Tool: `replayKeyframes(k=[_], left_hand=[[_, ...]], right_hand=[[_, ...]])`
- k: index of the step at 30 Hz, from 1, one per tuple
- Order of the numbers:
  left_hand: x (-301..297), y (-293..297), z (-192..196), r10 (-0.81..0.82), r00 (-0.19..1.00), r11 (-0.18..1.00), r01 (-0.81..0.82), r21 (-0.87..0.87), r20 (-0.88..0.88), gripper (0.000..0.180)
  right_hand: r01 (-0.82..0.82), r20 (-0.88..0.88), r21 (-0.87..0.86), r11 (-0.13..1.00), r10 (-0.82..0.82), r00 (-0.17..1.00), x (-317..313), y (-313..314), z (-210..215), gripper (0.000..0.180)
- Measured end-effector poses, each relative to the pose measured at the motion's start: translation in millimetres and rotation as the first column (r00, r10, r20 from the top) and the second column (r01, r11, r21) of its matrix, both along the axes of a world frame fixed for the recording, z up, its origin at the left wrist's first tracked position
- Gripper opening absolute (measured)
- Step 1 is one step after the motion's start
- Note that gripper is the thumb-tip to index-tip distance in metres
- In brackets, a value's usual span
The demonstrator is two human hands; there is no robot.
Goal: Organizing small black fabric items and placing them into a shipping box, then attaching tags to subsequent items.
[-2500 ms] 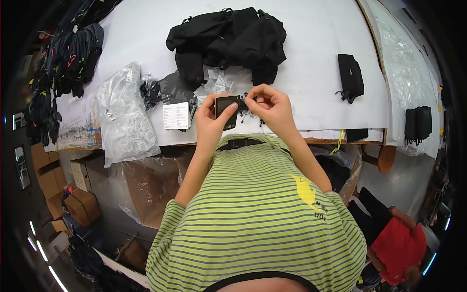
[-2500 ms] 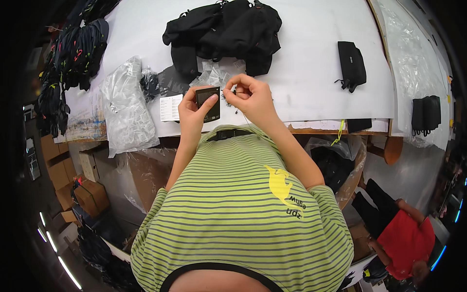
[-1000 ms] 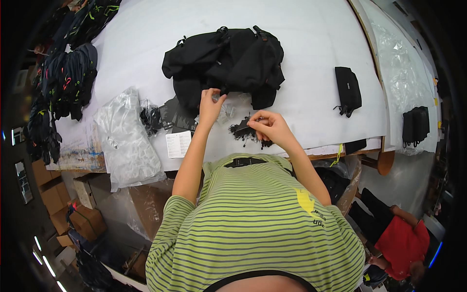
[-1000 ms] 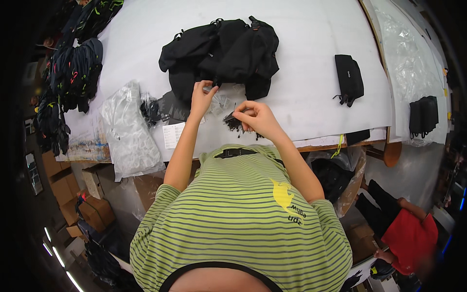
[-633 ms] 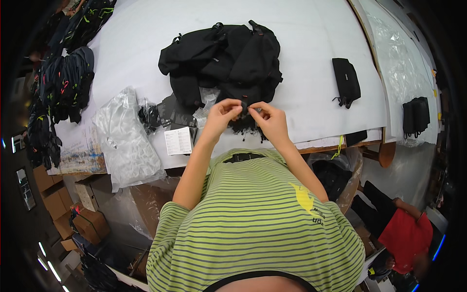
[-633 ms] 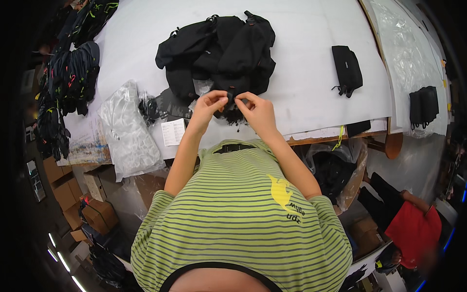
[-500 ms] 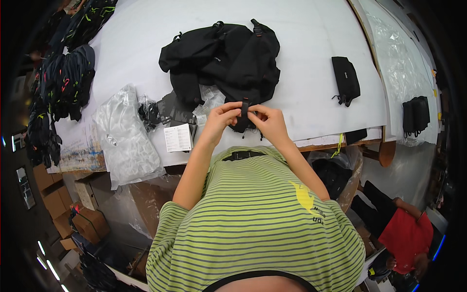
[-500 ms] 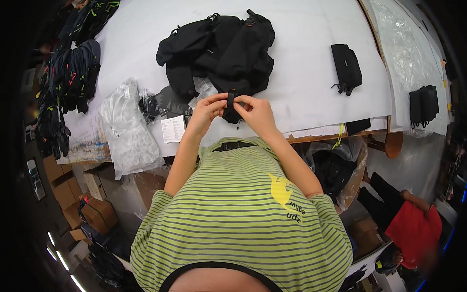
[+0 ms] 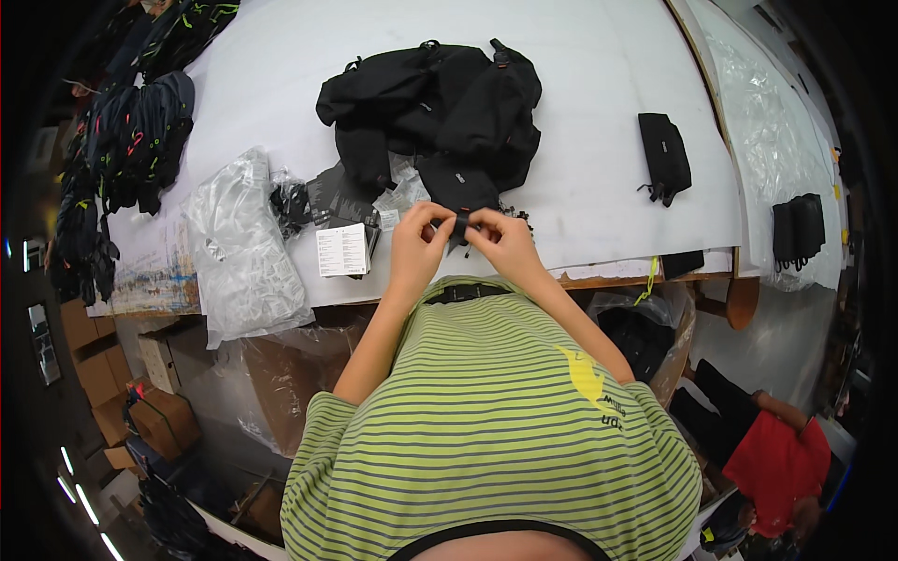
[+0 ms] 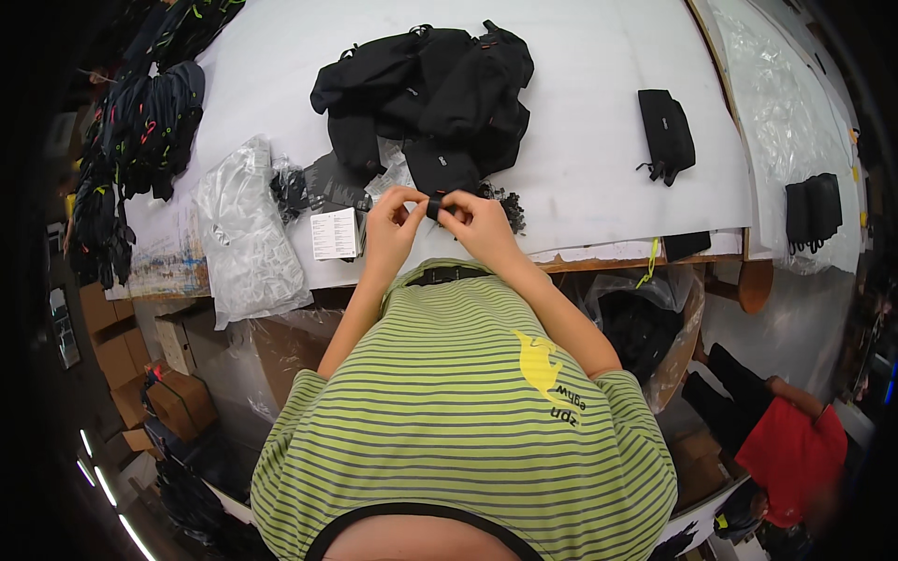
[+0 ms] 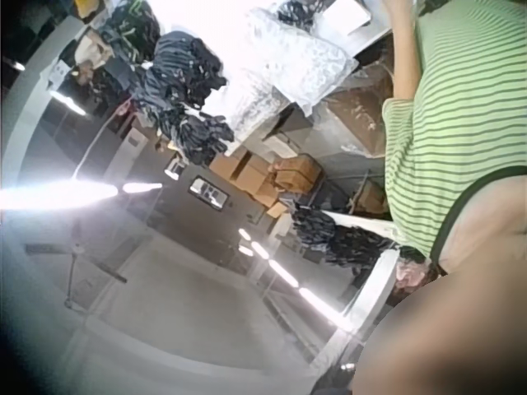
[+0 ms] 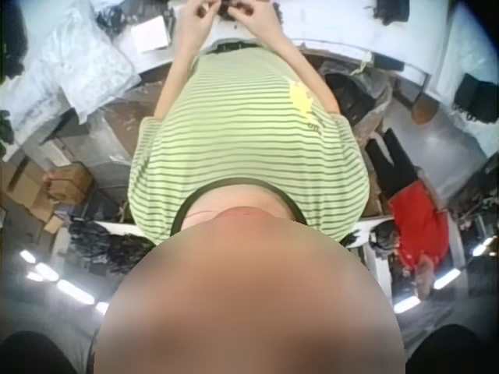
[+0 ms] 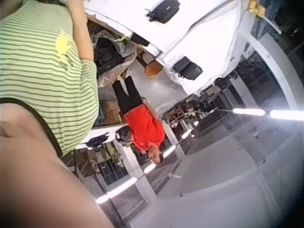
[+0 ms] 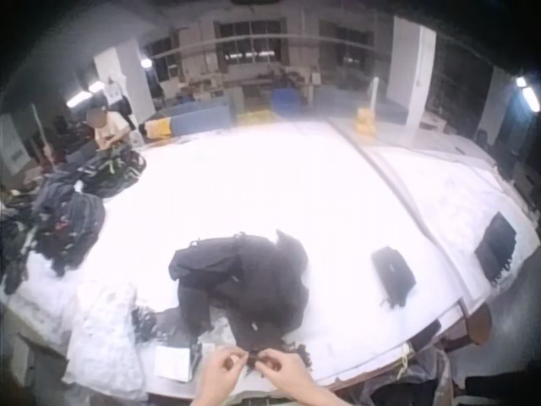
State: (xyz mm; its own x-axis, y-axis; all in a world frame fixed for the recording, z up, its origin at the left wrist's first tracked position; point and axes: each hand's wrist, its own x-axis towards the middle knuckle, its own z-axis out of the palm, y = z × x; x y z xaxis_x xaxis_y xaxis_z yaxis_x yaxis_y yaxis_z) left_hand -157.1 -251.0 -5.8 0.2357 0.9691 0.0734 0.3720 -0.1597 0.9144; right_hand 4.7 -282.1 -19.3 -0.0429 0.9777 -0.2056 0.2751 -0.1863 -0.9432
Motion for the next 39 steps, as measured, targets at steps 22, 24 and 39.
replayKeyframes(k=[22,24,39], left_hand=[[6.4,-7.4,44.2,-0.012,0.930,0.963,0.110,-0.247,0.367,0.009],[4.8,-7.6,43.4,-0.010,0.944,0.969,0.091,-0.231,0.330,0.009],[-11.2,-3.3,37.9,-0.209,0.950,0.934,0.264,-0.240,0.232,0.012]], right_hand=[[0.154,-0.600,-0.082,0.985,-0.173,0.781,7.7,-2.4,42.0,0.012],[0.158,-0.605,-0.093,0.983,-0.182,0.775,6.5,-3.5,43.3,0.012],[-0.077,-0.413,-0.080,0.994,0.037,0.910,15.9,-5.4,57.6,0.010]])
